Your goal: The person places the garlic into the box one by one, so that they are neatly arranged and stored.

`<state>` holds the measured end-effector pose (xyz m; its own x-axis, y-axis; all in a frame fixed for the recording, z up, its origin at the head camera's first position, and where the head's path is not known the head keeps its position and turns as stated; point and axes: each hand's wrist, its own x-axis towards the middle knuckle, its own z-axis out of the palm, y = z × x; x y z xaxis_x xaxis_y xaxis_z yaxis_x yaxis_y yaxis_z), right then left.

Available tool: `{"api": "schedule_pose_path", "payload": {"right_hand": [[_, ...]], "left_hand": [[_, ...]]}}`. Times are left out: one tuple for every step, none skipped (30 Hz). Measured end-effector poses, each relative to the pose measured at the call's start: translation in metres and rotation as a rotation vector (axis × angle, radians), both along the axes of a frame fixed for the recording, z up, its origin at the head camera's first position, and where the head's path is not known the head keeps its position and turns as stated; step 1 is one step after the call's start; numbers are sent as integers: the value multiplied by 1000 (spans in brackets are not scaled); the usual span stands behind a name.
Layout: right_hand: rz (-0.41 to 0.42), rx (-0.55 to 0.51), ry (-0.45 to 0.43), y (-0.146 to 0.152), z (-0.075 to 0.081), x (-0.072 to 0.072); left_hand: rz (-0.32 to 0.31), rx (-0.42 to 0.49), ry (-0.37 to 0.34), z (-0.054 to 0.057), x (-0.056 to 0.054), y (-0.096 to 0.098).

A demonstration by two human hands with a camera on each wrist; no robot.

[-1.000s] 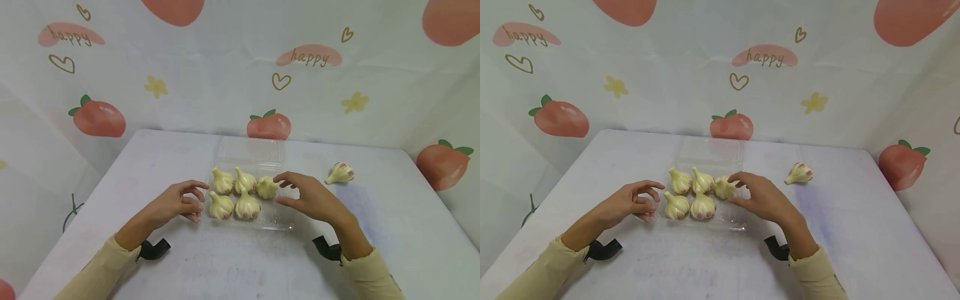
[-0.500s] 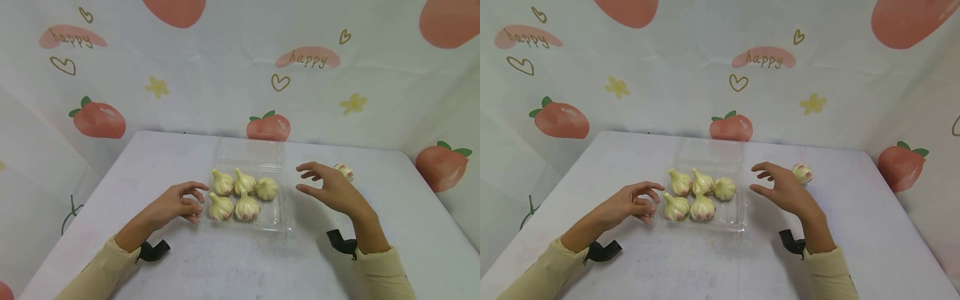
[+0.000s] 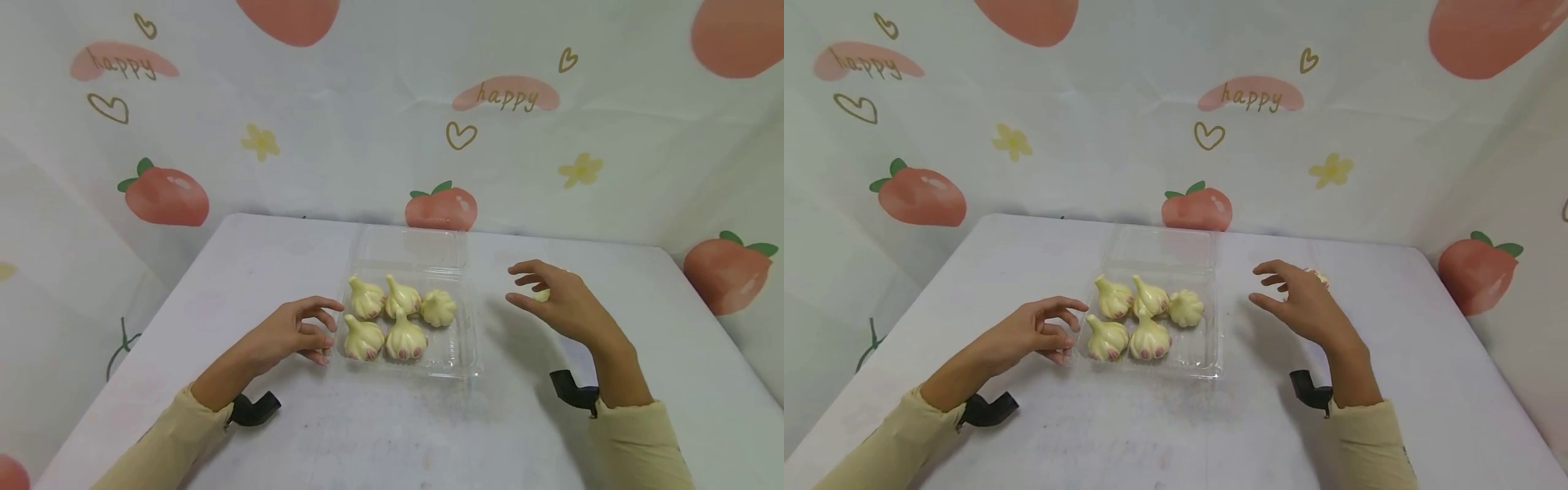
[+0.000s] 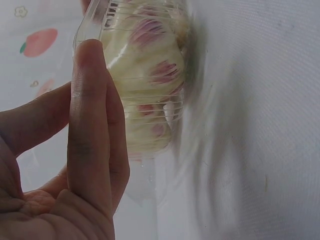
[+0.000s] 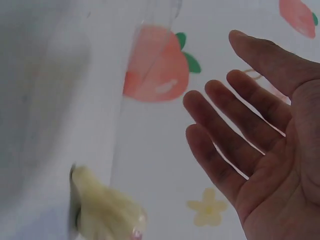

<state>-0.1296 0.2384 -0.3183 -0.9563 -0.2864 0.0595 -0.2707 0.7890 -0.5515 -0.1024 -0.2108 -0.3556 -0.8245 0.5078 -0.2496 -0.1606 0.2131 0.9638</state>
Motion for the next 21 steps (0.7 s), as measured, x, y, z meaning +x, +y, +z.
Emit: {"api": "schedule_pose_path", "payload": {"right_hand": [[-7, 2, -7, 4, 0, -1], [-13, 5, -11, 9, 0, -2], [-17, 9, -16, 14, 1, -4], [-21, 17, -15, 19, 1, -6], [-25, 25, -8, 25, 2, -7], [-27, 33, 6, 31, 3, -10], [-33, 44, 21, 37, 3, -12], [-33, 55, 36, 43, 3, -14], [-36, 63, 54, 48, 3, -16], [-37, 75, 77, 54, 2, -18], [-36, 87, 94, 59, 1, -20], [-37, 102, 101, 64, 0, -23], [-38, 114, 103, 69, -1, -25], [-37, 124, 97, 73, -3, -27], [-41, 139, 84, 77, -5, -29], [-39, 155, 67, 80, -7, -31], [-38, 167, 44, 83, -9, -32], [-38, 174, 20, 85, -11, -33], [-35, 180, 1, 88, -14, -34], [-34, 185, -16, 90, -16, -34], [-30, 187, -30, 91, -18, -35]], "left_hand": [[-1, 0, -2, 0, 0, 0], [-1, 0, -4, 0, 0, 0], [-2, -2, -4, 1, 0, 0], [-2, -4, -3, 1, 0, 0], [-3, -4, -2, 1, -1, 0], [-3, -4, 1, 2, -1, 1], [-3, -4, 1, 1, -1, 1], [-4, -3, 2, 1, -1, 1], [-5, -3, 6, 2, -1, 1], [-5, 0, 7, 2, -1, 2], [-6, 2, 9, 2, -1, 2], [-6, 3, 10, 3, -1, 2], [-6, 4, 10, 3, -1, 2], [-7, 4, 11, 3, -1, 2], [-6, 4, 11, 4, -1, 2], [-3, 3, 7, 4, -1, 2], [-3, 1, 4, 5, -1, 2], [-3, -1, 2, 5, 0, 1], [-4, -2, 0, 5, 0, 1], [-5, -2, -2, 6, 0, 1], [-5, -1, -4, 6, 0, 1]]}}
